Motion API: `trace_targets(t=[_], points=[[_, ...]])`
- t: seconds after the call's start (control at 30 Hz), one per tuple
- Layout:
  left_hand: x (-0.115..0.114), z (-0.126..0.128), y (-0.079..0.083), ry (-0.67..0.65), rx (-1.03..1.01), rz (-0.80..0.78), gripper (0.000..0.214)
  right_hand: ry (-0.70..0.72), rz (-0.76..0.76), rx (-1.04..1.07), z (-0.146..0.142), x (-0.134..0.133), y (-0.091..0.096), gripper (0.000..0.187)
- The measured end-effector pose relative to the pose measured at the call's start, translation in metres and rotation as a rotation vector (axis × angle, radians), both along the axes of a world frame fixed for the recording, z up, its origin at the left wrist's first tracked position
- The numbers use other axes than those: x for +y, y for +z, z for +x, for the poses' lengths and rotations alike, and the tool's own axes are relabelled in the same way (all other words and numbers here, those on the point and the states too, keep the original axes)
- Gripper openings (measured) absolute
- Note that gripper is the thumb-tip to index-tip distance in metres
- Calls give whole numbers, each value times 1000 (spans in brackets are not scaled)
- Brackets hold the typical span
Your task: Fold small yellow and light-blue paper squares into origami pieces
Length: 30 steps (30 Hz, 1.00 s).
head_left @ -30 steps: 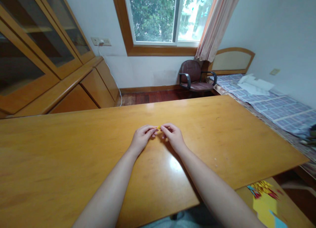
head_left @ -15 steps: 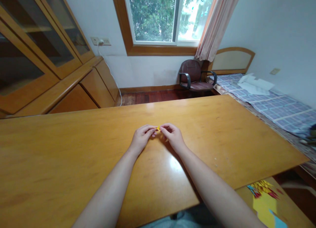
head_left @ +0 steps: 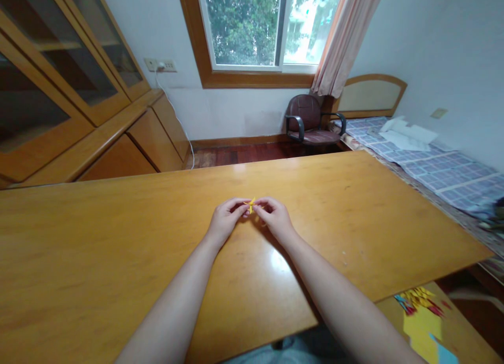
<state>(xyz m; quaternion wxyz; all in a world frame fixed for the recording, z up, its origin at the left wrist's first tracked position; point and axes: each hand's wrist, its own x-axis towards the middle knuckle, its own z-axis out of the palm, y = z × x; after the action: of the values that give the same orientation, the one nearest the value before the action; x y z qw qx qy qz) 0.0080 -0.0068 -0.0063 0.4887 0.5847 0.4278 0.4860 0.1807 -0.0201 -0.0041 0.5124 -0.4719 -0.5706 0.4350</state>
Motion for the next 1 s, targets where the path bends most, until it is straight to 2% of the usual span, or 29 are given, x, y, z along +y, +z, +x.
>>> trace_targets(t=[0.47,0.67,1.0], points=[[-4,4,8,17,0,-17,35,0,45,-72,1,0,1,20],[-4,4,6,19,49,8,29,3,55,-76,2,1,-1,17],[-5,3,8,20,69,1,30,-23,144,-137,4,2,3,14]])
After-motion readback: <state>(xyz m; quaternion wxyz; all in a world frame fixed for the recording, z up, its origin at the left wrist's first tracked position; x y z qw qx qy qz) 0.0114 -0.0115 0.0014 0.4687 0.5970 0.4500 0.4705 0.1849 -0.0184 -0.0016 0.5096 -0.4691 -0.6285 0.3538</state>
